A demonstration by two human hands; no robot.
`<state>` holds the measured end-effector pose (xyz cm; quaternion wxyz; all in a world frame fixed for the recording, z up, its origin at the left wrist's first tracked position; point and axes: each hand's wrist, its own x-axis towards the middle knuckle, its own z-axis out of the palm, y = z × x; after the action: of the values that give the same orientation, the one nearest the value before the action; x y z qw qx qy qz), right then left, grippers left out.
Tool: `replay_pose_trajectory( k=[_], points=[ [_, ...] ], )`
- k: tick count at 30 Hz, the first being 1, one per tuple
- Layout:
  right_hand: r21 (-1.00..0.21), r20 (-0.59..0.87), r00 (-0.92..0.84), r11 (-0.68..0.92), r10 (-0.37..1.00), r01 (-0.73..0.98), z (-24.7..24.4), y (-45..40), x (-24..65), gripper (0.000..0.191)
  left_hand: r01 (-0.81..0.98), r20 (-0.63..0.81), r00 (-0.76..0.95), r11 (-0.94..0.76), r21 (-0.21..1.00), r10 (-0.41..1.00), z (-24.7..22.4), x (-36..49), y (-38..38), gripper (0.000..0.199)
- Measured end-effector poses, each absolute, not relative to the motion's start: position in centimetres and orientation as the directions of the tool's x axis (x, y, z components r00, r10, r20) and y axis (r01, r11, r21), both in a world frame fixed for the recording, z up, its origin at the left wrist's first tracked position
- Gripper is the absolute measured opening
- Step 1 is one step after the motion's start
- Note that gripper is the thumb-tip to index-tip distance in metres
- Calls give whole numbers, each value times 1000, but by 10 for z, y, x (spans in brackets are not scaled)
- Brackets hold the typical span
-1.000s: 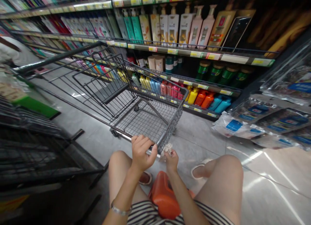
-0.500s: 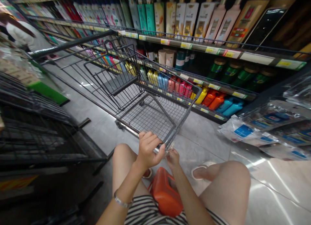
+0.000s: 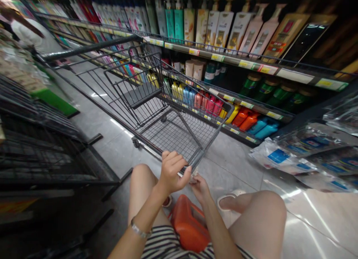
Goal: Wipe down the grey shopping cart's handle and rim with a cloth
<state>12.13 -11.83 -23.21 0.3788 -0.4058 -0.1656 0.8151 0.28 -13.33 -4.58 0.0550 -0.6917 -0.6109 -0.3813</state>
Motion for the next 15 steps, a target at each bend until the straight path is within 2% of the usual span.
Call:
replay_pose_trajectory(
  k=[4, 10, 15],
  points=[
    [-601, -582, -363, -686, 727, -411, -220, -122, 124, 38, 881, 586, -36, -251, 401, 809, -45, 3, -134, 22],
    [-613, -675, -266, -724, 688, -318, -221, -123, 125, 41, 886, 582, -42, -239, 398, 812, -47, 1, -139, 24],
    [-667, -658, -258, -706, 708, -238, -232, -127, 122, 37, 943, 477, -94, -75, 323, 874, -34, 5, -138, 29]
  ],
)
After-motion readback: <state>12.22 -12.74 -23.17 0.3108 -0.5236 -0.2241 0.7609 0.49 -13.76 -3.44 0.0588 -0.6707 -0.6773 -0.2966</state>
